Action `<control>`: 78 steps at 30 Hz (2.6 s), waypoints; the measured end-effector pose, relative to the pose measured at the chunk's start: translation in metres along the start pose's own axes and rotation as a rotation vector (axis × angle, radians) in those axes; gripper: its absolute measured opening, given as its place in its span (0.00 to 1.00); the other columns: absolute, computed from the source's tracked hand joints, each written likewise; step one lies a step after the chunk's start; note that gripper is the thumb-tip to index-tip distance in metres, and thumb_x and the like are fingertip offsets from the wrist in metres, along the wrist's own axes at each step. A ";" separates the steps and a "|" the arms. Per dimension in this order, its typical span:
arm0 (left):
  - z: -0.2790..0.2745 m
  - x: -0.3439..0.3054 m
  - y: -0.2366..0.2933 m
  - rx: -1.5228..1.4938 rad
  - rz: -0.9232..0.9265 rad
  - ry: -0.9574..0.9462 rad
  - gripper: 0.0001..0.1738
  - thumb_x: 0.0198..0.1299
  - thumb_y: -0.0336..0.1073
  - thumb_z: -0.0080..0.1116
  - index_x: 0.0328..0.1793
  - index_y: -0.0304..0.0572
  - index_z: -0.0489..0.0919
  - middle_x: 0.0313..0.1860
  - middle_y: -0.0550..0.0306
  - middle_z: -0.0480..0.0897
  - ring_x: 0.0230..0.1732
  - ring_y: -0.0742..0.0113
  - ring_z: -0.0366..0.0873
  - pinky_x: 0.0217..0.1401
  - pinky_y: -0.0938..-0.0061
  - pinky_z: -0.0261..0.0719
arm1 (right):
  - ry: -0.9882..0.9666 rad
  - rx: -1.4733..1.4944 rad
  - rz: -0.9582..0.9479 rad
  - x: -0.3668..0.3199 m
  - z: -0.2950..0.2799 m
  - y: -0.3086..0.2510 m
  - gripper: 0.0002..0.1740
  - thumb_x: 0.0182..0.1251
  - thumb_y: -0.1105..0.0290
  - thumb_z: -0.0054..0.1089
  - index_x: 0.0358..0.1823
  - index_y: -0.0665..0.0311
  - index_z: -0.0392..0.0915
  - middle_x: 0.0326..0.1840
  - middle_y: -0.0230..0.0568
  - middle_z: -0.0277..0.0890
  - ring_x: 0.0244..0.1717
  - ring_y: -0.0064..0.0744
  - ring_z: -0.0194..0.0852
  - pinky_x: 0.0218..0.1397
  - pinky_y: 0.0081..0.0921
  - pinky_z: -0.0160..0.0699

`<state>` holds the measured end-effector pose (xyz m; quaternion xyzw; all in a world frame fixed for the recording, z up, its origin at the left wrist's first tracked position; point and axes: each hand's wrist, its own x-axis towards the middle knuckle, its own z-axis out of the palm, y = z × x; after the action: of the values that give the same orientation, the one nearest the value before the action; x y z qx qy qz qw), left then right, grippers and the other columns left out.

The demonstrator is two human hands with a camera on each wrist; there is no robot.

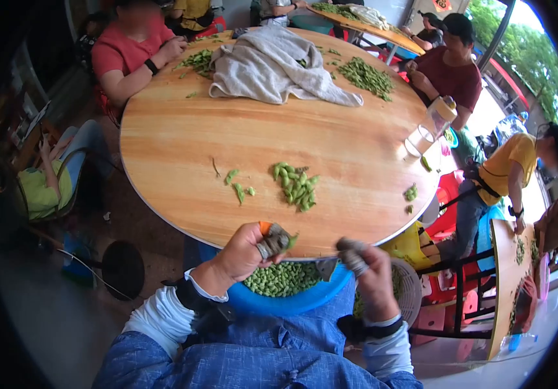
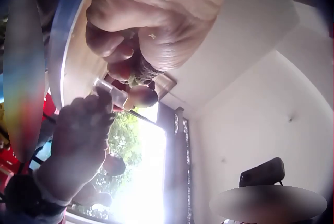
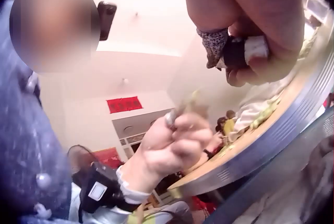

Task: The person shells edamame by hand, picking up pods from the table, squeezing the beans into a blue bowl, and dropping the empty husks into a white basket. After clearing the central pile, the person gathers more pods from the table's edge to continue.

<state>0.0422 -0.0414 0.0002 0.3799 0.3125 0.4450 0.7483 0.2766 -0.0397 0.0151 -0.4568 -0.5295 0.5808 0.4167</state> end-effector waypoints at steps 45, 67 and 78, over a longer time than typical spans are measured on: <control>-0.010 -0.024 -0.064 1.142 0.712 0.094 0.18 0.43 0.23 0.50 0.45 0.32 0.71 0.37 0.42 0.75 0.40 0.43 0.72 0.43 0.61 0.70 | -0.352 0.452 0.041 -0.013 0.048 0.037 0.14 0.60 0.72 0.52 0.46 0.70 0.72 0.42 0.34 0.75 0.43 0.21 0.70 0.49 0.20 0.67; 0.003 -0.023 -0.045 0.526 0.094 -0.043 0.09 0.59 0.35 0.48 0.34 0.36 0.73 0.20 0.67 0.70 0.22 0.82 0.63 0.23 0.84 0.60 | -0.369 0.242 0.042 -0.010 0.046 0.034 0.09 0.56 0.75 0.55 0.39 0.70 0.74 0.35 0.32 0.75 0.37 0.20 0.69 0.43 0.19 0.67; -0.015 -0.018 -0.098 0.548 -0.021 0.172 0.16 0.49 0.26 0.43 0.46 0.31 0.71 0.27 0.59 0.74 0.28 0.74 0.68 0.30 0.76 0.68 | -0.237 -0.478 -0.162 -0.007 0.053 0.064 0.07 0.48 0.80 0.57 0.32 0.69 0.75 0.28 0.46 0.74 0.30 0.34 0.72 0.35 0.25 0.70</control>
<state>0.0649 -0.0840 -0.0877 0.5257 0.4874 0.3667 0.5930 0.2265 -0.0649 -0.0470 -0.4273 -0.7313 0.4536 0.2771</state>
